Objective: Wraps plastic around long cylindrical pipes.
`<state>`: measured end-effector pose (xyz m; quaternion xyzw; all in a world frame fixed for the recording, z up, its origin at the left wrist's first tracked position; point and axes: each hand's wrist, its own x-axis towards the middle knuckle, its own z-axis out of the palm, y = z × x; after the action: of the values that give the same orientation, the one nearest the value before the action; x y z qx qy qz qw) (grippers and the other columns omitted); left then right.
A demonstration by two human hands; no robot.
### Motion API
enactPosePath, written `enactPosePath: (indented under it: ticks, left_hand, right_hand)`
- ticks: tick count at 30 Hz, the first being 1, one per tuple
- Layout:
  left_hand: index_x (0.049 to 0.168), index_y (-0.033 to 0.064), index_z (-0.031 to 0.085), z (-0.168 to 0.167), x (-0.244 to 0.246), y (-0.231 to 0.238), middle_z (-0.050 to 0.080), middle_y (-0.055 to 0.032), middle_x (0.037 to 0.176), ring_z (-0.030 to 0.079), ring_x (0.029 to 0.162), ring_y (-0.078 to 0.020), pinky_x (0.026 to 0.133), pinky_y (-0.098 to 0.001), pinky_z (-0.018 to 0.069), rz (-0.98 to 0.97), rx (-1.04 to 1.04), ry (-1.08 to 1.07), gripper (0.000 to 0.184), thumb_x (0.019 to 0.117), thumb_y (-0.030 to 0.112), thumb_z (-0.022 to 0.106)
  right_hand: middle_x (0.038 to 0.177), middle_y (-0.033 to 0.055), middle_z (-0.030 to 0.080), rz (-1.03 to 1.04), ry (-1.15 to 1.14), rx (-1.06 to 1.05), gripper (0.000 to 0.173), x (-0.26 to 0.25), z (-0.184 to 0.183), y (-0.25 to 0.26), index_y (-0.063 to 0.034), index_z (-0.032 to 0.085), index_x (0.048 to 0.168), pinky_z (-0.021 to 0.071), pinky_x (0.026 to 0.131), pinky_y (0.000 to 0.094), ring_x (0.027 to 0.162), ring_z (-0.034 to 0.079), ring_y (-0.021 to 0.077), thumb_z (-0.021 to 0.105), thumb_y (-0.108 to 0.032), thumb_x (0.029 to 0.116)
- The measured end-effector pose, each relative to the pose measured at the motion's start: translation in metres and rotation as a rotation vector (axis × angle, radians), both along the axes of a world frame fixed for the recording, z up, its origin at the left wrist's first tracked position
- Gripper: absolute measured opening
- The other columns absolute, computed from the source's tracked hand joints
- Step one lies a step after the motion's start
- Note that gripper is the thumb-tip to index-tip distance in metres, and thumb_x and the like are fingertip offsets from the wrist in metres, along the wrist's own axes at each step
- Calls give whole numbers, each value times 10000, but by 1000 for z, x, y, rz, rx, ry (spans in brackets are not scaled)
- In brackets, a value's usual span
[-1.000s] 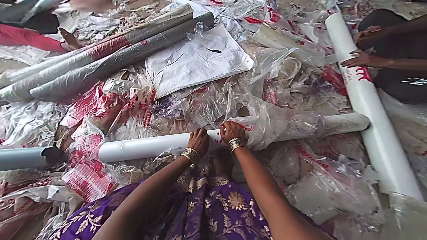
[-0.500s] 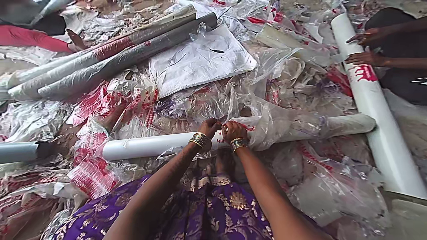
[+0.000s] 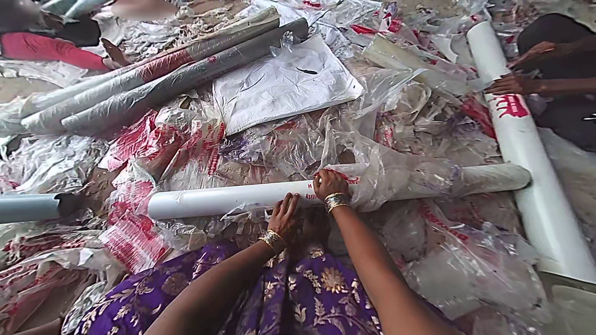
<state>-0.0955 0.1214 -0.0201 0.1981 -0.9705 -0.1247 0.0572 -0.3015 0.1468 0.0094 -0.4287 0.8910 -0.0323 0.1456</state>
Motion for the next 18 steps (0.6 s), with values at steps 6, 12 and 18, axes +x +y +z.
enactPosePath:
  ticks: [6,12,18]
  left_hand:
    - [1049,30,790,-9,-2,-14,632,-195,1418,573,1340,-440,1079,-564,473,-50,-101,151,205,924,-17,634]
    - [1203,-64,686,14,-30,-35,577,-230,1460,514,1398,-421,1193,-520,374,62,138,-18,285,999,-45,488]
    - [1413,-42,553,44,-59,-74,491,-214,1543,428,1473,-376,1231,-525,295,159,288,-234,437,996,-87,429]
  right_hand:
    - [1258,261,680,14,18,-4,485,1,1,-1,-26,647,1313,517,932,587,1157,671,432,440,-375,1049]
    - [1319,251,659,-2,-76,54,486,-10,7,-18,-30,561,1433,457,1057,576,1266,616,423,445,-336,1073]
    - [1341,231,657,-65,-126,-33,422,-22,31,-32,-55,528,1467,505,1003,568,1215,659,398,449,-172,1069]
